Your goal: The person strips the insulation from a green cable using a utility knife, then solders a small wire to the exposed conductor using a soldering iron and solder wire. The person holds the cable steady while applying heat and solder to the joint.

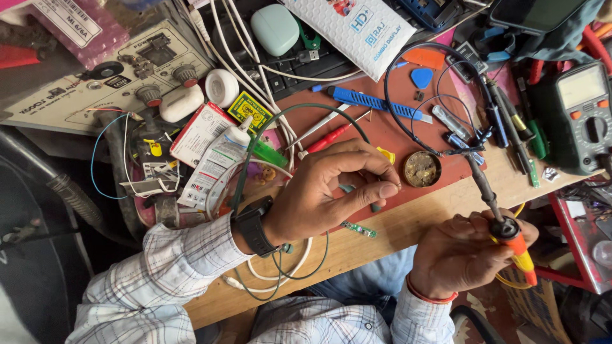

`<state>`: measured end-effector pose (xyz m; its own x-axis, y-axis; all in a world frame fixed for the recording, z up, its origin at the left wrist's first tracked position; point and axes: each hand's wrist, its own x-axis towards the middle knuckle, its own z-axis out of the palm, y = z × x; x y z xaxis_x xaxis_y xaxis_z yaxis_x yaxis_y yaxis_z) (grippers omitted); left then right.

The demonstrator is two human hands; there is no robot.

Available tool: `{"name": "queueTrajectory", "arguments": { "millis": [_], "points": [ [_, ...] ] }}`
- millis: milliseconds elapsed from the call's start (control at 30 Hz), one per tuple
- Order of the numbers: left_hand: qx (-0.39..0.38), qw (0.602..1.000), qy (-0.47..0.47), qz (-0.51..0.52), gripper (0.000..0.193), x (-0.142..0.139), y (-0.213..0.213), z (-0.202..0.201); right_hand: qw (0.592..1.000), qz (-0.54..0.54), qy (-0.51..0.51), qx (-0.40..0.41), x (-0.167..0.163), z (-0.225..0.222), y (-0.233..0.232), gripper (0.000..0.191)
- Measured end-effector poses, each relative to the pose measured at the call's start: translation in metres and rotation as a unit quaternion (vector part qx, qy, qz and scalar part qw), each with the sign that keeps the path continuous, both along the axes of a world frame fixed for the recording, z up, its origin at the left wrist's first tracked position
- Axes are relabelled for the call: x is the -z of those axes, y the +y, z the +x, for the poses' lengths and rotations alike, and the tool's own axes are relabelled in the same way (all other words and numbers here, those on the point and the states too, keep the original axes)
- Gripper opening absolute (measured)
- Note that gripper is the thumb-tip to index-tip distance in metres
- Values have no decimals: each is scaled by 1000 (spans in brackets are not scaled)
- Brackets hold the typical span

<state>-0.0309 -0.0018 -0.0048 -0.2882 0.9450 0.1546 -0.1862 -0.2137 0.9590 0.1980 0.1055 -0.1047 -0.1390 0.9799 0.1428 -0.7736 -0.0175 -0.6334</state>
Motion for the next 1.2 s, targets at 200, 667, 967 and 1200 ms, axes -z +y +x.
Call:
{"name": "queueTrajectory", "arguments": {
  "millis": [200, 667, 967, 1200],
  "points": [
    [9, 1000, -17, 1, 19, 6, 0, 1, 997, 40, -52, 51, 6, 2, -5, 34],
    [8, 1000, 19, -22, 14, 2, 4, 6, 904, 313, -257, 135, -9, -44, -9, 30],
    [-3, 999, 48, -19, 15, -1, 3, 4, 881, 376, -270, 100, -34, -55, -18, 32],
    [-3, 999, 51, -16, 17, -1, 1, 2, 928, -119, -70, -346, -42, 8, -2, 53]
  ]
}}
